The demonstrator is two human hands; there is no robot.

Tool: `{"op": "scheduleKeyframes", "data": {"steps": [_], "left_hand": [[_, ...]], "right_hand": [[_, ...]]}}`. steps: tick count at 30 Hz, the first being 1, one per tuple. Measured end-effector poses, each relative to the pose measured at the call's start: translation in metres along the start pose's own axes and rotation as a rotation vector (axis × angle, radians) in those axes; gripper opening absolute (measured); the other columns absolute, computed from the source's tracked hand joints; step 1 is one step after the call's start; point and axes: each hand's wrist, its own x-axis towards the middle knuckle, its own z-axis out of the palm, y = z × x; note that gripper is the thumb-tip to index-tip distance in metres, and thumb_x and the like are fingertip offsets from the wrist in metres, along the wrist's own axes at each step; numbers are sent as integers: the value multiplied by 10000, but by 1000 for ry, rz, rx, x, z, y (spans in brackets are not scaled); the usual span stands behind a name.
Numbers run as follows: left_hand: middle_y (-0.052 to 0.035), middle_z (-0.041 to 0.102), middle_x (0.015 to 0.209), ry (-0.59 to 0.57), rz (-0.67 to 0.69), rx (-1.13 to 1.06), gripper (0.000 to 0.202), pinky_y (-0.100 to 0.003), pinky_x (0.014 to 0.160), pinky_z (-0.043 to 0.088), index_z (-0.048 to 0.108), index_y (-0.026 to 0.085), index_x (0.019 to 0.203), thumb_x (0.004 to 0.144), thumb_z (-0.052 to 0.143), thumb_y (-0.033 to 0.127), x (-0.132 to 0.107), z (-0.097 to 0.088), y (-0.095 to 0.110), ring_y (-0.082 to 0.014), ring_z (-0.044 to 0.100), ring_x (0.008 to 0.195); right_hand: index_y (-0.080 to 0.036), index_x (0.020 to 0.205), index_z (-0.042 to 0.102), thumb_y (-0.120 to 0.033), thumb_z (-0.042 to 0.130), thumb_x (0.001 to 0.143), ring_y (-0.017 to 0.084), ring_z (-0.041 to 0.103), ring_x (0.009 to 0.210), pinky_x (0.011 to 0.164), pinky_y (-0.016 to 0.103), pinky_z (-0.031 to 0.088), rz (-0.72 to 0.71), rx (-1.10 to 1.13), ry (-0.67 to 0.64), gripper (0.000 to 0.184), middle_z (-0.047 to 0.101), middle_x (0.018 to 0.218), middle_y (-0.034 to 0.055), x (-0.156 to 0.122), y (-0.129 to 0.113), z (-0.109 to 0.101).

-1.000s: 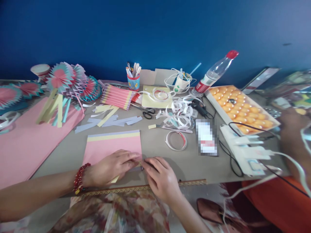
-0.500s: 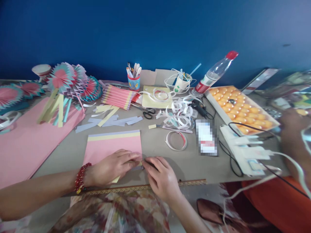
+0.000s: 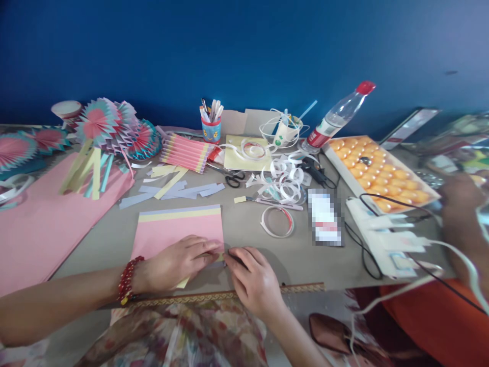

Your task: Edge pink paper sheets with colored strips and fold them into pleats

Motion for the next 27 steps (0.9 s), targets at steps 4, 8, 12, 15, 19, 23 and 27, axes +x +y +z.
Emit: {"op": "scheduleKeyframes", "data": {"steps": [4, 8, 12, 15, 19, 23, 27], "left_hand": [[-124, 549, 1338, 1, 2, 3, 285, -396, 1022, 432, 562, 134, 1247, 996, 441, 195, 1, -2, 1, -244, 512, 1218], [-125, 535, 1358, -18, 5, 21, 300, -405, 1031, 426, 558, 131, 1260, 1002, 425, 203, 0, -3, 1, -249, 497, 1227], [-124, 530, 1364, -24, 16, 28, 310, -415, 1028, 428, 556, 127, 1269, 1005, 409, 199, 0, -2, 1, -258, 494, 1228], [-126, 543, 1349, 0, 16, 20, 305, -412, 1024, 431, 564, 136, 1259, 1007, 402, 195, 0, -2, 1, -254, 501, 1225], [-130, 537, 1356, 1, 21, 12, 311, -410, 1032, 425, 551, 146, 1275, 998, 420, 201, 0, -3, 1, -257, 496, 1237], [-128, 525, 1369, -19, 18, 10, 324, -419, 1037, 420, 533, 145, 1291, 997, 410, 195, -1, -4, 1, -260, 488, 1241], [-132, 527, 1367, -17, 19, 17, 326, -422, 1034, 421, 532, 129, 1290, 1002, 393, 188, -1, -3, 2, -264, 491, 1235]], "right_hand": [[-175, 1227, 634, -108, 432, 910, 243, 539, 1065, 924, 399, 506, -2, -16, 6, 381, 612, 1173, 109, -1, 0, 0], [-168, 1235, 630, -115, 432, 912, 247, 539, 1066, 920, 402, 508, -13, -40, 1, 382, 612, 1179, 113, -2, 0, 0], [-164, 1234, 632, -117, 432, 911, 246, 543, 1065, 915, 397, 509, -22, -56, -6, 382, 613, 1176, 117, -2, 1, 0], [-166, 1236, 631, -125, 429, 918, 245, 544, 1063, 916, 397, 509, -20, -62, -9, 379, 615, 1172, 117, -2, 1, 1], [-163, 1215, 646, -128, 437, 917, 248, 546, 1060, 909, 399, 511, -22, -74, 0, 365, 619, 1169, 118, -2, 0, 1], [-166, 1197, 658, -126, 440, 919, 242, 553, 1062, 910, 391, 511, -26, -86, 11, 356, 628, 1163, 116, -2, -1, 1], [-163, 1191, 666, -124, 441, 917, 233, 563, 1060, 916, 380, 512, -40, -110, 18, 357, 637, 1158, 116, -1, -1, 0]]}}
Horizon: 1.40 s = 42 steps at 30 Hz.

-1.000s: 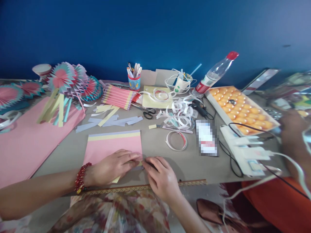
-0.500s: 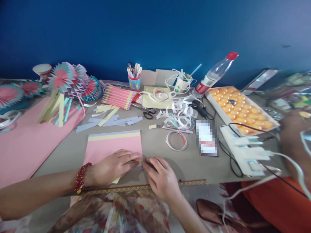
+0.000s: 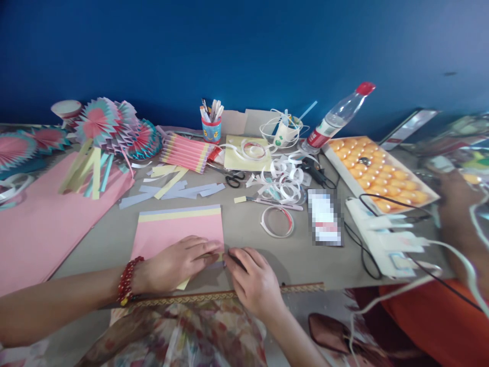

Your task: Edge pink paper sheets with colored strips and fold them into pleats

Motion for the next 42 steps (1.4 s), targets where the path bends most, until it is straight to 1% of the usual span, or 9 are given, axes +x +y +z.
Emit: {"op": "scheduleKeyframes", "data": {"steps": [9, 13, 17, 21, 25, 31, 33, 38, 42], "left_hand": [[-142, 521, 1371, 6, 18, -16, 357, -426, 1040, 415, 509, 129, 1317, 971, 434, 169, -1, -2, 0, -271, 481, 1252], [-141, 525, 1366, 1, 16, -19, 356, -421, 1036, 417, 502, 127, 1321, 974, 436, 176, -1, -3, 0, -270, 485, 1246], [-128, 518, 1381, -2, 14, -2, 346, -415, 1041, 412, 510, 146, 1316, 985, 414, 178, 0, -1, 0, -263, 484, 1246], [-143, 515, 1380, -6, 16, 8, 349, -433, 1034, 419, 516, 118, 1306, 974, 423, 172, 0, 0, -1, -276, 481, 1248], [-145, 516, 1380, 1, 19, 16, 337, -437, 1038, 420, 529, 118, 1292, 979, 416, 176, -1, 0, 0, -279, 478, 1253], [-153, 534, 1354, 19, 12, 3, 332, -437, 1027, 428, 518, 117, 1294, 995, 387, 174, -1, -1, 1, -271, 489, 1242], [-148, 540, 1349, 29, 9, -5, 337, -431, 1025, 430, 512, 132, 1305, 995, 384, 171, -1, -1, 1, -266, 492, 1243], [-156, 538, 1346, 40, 24, 4, 343, -433, 1014, 444, 531, 132, 1295, 969, 431, 165, -2, 0, 0, -272, 504, 1227], [-159, 536, 1343, 15, 17, 27, 352, -434, 1008, 452, 534, 124, 1292, 956, 434, 151, -2, 0, 0, -273, 504, 1220]], "right_hand": [[-202, 1160, 689, -139, 440, 926, 219, 568, 1064, 903, 366, 517, -8, -96, 32, 347, 661, 1149, 91, -1, -1, 1], [-192, 1160, 687, -142, 433, 933, 223, 569, 1054, 896, 367, 507, -16, -112, 43, 344, 666, 1143, 89, -1, -3, 0], [-185, 1147, 688, -149, 420, 942, 229, 564, 1043, 880, 371, 497, -13, -117, 34, 340, 666, 1140, 89, 1, -5, -2], [-185, 1162, 681, -147, 413, 940, 227, 554, 1038, 873, 363, 485, -14, -130, 35, 350, 665, 1127, 89, 3, -5, -2], [-214, 1175, 677, -142, 431, 925, 235, 543, 1024, 852, 372, 465, 11, -168, 40, 358, 664, 1134, 78, 4, -7, -1], [-242, 1185, 668, -154, 465, 908, 247, 527, 1009, 821, 388, 443, 37, -193, 5, 355, 661, 1176, 52, 7, -8, -4], [-237, 1168, 674, -157, 472, 899, 250, 523, 1024, 826, 390, 441, 18, -195, 1, 345, 657, 1186, 57, 7, -8, -5], [-234, 1041, 711, -142, 485, 884, 250, 526, 1073, 863, 409, 425, -48, -167, 12, 290, 651, 1214, 51, 0, -6, -6], [-218, 1120, 687, -154, 477, 894, 246, 531, 1098, 890, 408, 419, -80, -129, -14, 316, 643, 1242, 47, -2, -3, -13]]}}
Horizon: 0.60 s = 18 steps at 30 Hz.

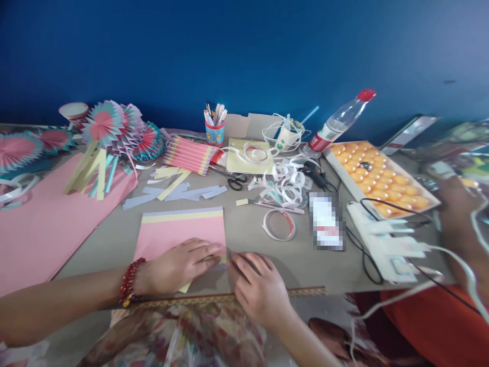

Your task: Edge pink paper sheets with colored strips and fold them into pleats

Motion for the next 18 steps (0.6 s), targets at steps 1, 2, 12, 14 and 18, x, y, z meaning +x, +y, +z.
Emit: {"op": "scheduleKeyframes", "data": {"steps": [1, 2, 12, 14, 18], "left_hand": [[-159, 531, 1349, -10, 0, -1, 357, -434, 1009, 450, 529, 120, 1297, 956, 432, 153, 0, 0, 0, -274, 501, 1222], [-158, 527, 1355, -15, 0, -3, 362, -434, 1011, 448, 523, 118, 1303, 956, 429, 157, 0, 0, 0, -273, 498, 1225], [-166, 508, 1370, -35, 3, -2, 400, -450, 1029, 425, 490, 96, 1333, 945, 453, 187, -1, 2, 0, -296, 479, 1233], [-161, 507, 1369, -29, -5, -22, 400, -438, 1046, 412, 494, 107, 1328, 933, 469, 168, -1, 1, 0, -288, 473, 1240], [-143, 511, 1341, 13, -85, -142, 422, -384, 1057, 405, 461, 138, 1344, 925, 486, 169, 0, -8, 3, -252, 472, 1236]], "right_hand": [[-214, 1148, 677, -163, 474, 896, 243, 534, 1096, 889, 403, 421, -8, 11, -4, 328, 645, 1238, 50, 1, 1, -2], [-211, 1177, 665, -176, 474, 898, 240, 539, 1088, 884, 397, 424, -10, 20, -6, 340, 648, 1228, 55, 2, 2, -3], [-256, 1264, 620, -294, 501, 948, 253, 522, 1050, 883, 397, 408, 129, -11, -31, 340, 640, 1203, 61, 8, -6, 5], [-256, 1261, 619, -290, 496, 950, 257, 519, 1048, 883, 404, 408, 146, 0, -24, 335, 635, 1205, 62, 7, -7, 5], [-236, 1179, 644, -313, 525, 940, 258, 526, 1031, 856, 397, 422, 187, 65, -49, 278, 623, 1193, 74, 12, -6, 1]]}}
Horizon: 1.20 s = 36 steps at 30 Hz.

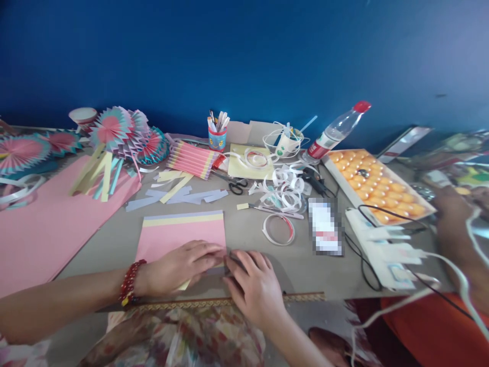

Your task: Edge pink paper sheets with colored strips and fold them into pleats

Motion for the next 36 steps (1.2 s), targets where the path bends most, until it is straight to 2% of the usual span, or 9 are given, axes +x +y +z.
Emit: {"op": "scheduleKeyframes", "data": {"steps": [6, 8, 11, 14, 16, 19, 24, 30, 36], "left_hand": [[-145, 534, 1320, 84, -74, -113, 524, -453, 1048, 383, 298, 161, 1443, 991, 435, 386, 0, -13, 5, -276, 497, 1190], [-152, 527, 1348, 92, -86, -202, 626, -426, 1035, 405, 234, 166, 1470, 974, 454, 479, 0, -15, 7, -268, 523, 1189], [-166, 476, 1414, 102, -59, -290, 833, -403, 1044, 413, 137, 177, 1504, 902, 503, 622, -1, -16, 8, -270, 507, 1245], [-169, 426, 1460, 108, -2, -273, 857, -424, 1092, 370, 71, 187, 1515, 906, 516, 594, -3, -13, 6, -269, 453, 1309], [-155, 452, 1437, 69, -27, -250, 770, -397, 1077, 389, 95, 188, 1505, 937, 514, 496, -4, -10, 5, -246, 470, 1290], [-133, 500, 1389, -20, -50, -119, 610, -385, 1060, 399, 263, 183, 1451, 939, 526, 383, -3, -5, 4, -252, 492, 1247], [-132, 539, 1338, -119, 23, 172, 454, -385, 1020, 403, 488, 138, 1323, 943, 528, 383, 6, 2, 5, -271, 519, 1158], [-114, 580, 1262, -160, 66, 345, 449, -361, 948, 420, 495, 120, 1320, 955, 514, 381, 15, 4, 3, -243, 534, 1076], [-121, 580, 1245, -99, 136, 386, 404, -381, 932, 421, 504, 131, 1315, 973, 492, 346, 13, 11, -1, -237, 527, 1094]], "right_hand": [[-172, 1144, 602, -399, 613, 873, 282, 535, 995, 842, 413, 423, 36, 13, 51, 354, 634, 1133, 106, 12, -8, 4], [-154, 1097, 592, -397, 603, 868, 284, 539, 961, 820, 411, 424, 39, 4, 80, 335, 638, 1094, 119, 17, -13, 9], [-166, 1019, 583, -308, 555, 875, 269, 546, 916, 808, 398, 424, 64, 53, 90, 204, 644, 1033, 109, 24, -17, 11], [-182, 1001, 578, -208, 495, 879, 246, 567, 899, 797, 369, 430, 96, 157, 88, 150, 649, 993, 87, 26, -13, 8], [-189, 1012, 575, -197, 478, 899, 227, 589, 874, 765, 336, 437, 127, 207, 117, 149, 654, 962, 74, 24, -7, 5], [-202, 1021, 575, -236, 496, 921, 204, 623, 829, 723, 296, 448, 205, 238, 198, 132, 670, 914, 54, 18, 4, 2], [-204, 1081, 568, -334, 546, 917, 147, 616, 622, 635, 246, 466, 378, 351, 263, 210, 666, 785, 3, 11, 16, -3], [-223, 960, 592, -388, 562, 895, 125, 565, 522, 537, 220, 433, 515, 371, 280, 180, 640, 685, -30, 6, 26, -12], [-232, 860, 604, -341, 521, 891, 141, 571, 544, 549, 237, 392, 512, 194, 220, 141, 643, 660, -26, -5, 29, -4]]}}
